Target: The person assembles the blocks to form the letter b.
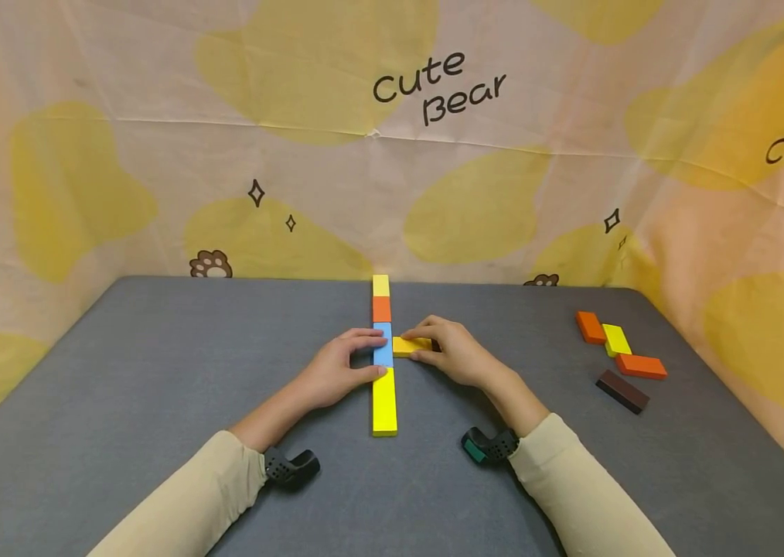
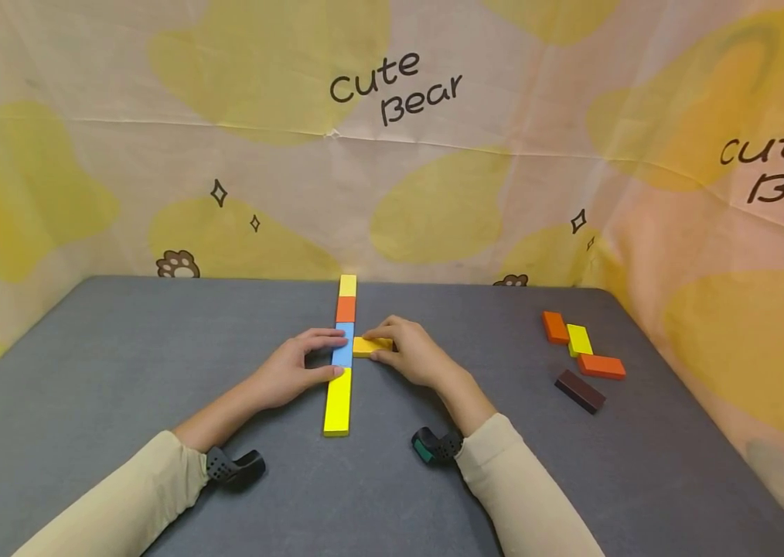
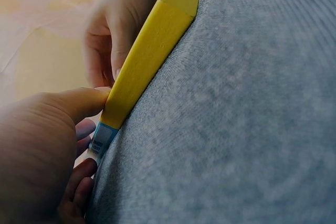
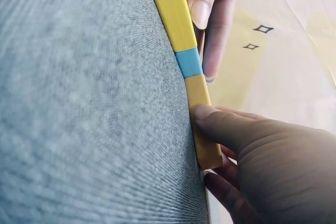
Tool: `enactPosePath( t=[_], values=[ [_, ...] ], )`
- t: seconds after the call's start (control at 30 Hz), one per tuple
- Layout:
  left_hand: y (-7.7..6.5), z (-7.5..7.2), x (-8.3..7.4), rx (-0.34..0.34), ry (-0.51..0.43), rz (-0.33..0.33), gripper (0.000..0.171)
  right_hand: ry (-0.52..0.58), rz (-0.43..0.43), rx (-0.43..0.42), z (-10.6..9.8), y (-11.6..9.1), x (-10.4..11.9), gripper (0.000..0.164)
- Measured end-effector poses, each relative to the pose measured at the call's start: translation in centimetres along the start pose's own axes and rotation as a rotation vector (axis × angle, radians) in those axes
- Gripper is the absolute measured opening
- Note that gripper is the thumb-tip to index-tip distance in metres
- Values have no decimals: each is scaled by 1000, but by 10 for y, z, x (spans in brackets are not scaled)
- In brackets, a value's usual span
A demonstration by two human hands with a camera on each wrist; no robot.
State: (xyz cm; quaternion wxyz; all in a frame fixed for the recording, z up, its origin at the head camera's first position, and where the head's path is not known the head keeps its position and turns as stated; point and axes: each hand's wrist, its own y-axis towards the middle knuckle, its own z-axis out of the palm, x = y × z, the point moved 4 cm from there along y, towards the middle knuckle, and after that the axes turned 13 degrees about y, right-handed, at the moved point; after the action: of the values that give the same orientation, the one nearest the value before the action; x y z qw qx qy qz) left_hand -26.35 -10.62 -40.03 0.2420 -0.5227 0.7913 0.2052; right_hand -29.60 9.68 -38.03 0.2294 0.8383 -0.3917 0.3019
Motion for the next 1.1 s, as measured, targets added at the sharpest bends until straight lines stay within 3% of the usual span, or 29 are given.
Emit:
enactPosePath(
  t=[0.57,0.83,1.1],
  values=[
    [0,2,-1,-20,7,13,51,34,6,-18,-6,-1,1,43],
    [0,2,0,-18,11,10,51,43,61,-47,-25,-6,3,43],
    [-1,2,-2,-22,5,25,51,7,113,-145,-56,-16,-2,41]
  ],
)
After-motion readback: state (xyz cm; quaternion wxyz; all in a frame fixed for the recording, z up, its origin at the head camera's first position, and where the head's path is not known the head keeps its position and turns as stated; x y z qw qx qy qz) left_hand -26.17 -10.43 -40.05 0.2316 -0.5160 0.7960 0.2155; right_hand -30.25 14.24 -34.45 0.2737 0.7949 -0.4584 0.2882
